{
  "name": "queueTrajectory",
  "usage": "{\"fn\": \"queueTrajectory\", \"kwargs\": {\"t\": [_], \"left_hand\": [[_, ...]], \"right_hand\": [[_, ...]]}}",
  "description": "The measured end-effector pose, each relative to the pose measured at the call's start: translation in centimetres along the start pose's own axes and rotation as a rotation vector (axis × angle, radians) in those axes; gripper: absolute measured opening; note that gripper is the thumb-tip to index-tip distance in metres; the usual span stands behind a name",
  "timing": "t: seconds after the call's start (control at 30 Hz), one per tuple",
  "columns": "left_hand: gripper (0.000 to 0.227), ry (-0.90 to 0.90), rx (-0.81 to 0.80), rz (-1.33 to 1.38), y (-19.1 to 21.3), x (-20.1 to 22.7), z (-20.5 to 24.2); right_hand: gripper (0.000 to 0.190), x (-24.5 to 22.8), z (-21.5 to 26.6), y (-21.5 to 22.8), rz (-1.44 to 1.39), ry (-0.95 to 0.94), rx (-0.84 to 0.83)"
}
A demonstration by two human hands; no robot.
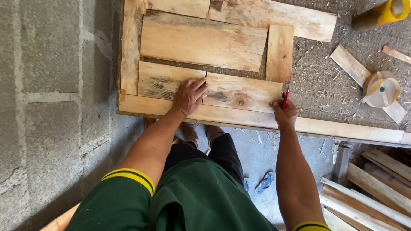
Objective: Arranging, marking, and trimming wood pieces on a workbench to assemble a paneled surface.
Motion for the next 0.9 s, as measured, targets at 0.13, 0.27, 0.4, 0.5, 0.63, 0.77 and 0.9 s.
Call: {"fn": "queueTrajectory", "kwargs": {"t": [0.13, 0.27, 0.4, 0.5, 0.63, 0.77, 0.9], "left_hand": [[0.043, 0.02, -0.002, 0.021, 0.0, 0.1, 0.3], [0.043, 0.021, 0.005, 0.004, 0.2, 0.1, -0.1], [0.044, 0.012, 0.019, 0.019, 0.6, 0.3, 0.0], [0.042, 0.007, 0.022, 0.023, -0.1, -0.1, 0.2], [0.044, 0.011, 0.026, 0.018, 0.2, 0.3, 0.3], [0.044, -0.011, 0.051, 0.008, 0.1, -0.1, 0.2], [0.041, 0.01, 0.008, 0.01, -0.8, -0.6, 0.5]], "right_hand": [[0.01, -1.8, 1.4, 0.1, 0.045, -0.042, 0.02], [0.012, -0.3, 0.1, 0.0, 0.019, -0.046, 0.022], [0.012, -1.3, 0.8, 0.2, 0.067, -0.075, 0.048], [0.011, -0.7, 0.6, 0.2, 0.09, -0.058, 0.037], [0.013, -0.7, 0.8, 0.2, 0.039, -0.034, 0.058], [0.012, -2.3, 1.1, 0.2, 0.091, -0.108, 0.061], [0.012, 1.3, -0.5, 0.2, 0.018, -0.04, 0.041]]}}
Point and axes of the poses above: each hand's wrist, its own z-axis away from the middle knuckle, its own y-axis out of the back of the hand, x = y × z, the point moved 5 cm from there along -z, towards the middle knuckle, and after that the axes turned 3 degrees about z, right-handed, at the moved point
